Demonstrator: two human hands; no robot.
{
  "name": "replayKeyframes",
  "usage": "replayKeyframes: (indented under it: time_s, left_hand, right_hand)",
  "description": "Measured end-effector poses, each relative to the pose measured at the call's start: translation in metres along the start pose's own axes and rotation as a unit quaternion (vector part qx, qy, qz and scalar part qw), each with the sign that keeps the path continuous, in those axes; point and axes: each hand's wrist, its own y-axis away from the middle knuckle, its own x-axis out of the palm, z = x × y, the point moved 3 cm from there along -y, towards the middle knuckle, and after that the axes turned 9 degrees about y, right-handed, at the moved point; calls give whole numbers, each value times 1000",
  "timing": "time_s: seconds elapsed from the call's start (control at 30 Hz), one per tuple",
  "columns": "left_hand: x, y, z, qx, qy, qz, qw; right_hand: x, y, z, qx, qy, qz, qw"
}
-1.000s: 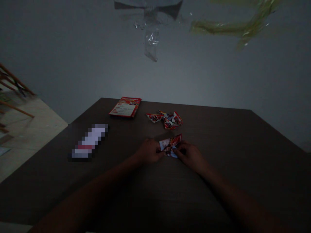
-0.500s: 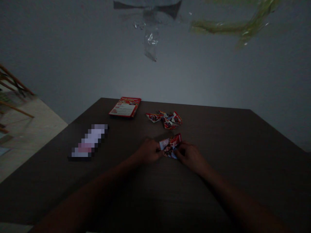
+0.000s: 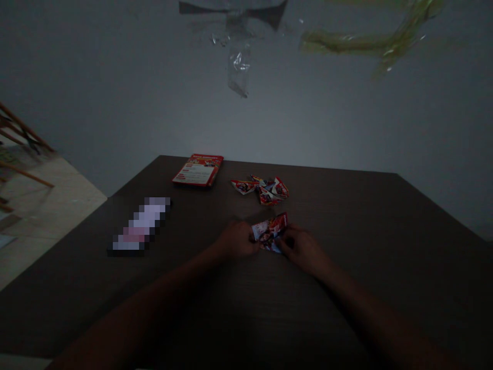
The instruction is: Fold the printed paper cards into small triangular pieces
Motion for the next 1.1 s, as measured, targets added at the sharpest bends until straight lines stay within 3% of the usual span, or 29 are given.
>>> replayKeyframes:
  time_s: [0.27,0.4,0.93,1.1]
  left_hand:
    - [-3,-3,4,-45,25,22,998]
    - [-2,-2,5,-57,1,7,998]
    - [-5,-4,9,-41,51,54,996]
    - [-3,-2,9,-48,42,22,998]
  right_hand:
    - [2,0,-3,6,-13,1,1000]
    - [2,-1,-2,-1,-4,-1,1000]
    - [1,-2,0,16,0,5,1000]
    - [2,-2,-2,17,1,7,1000]
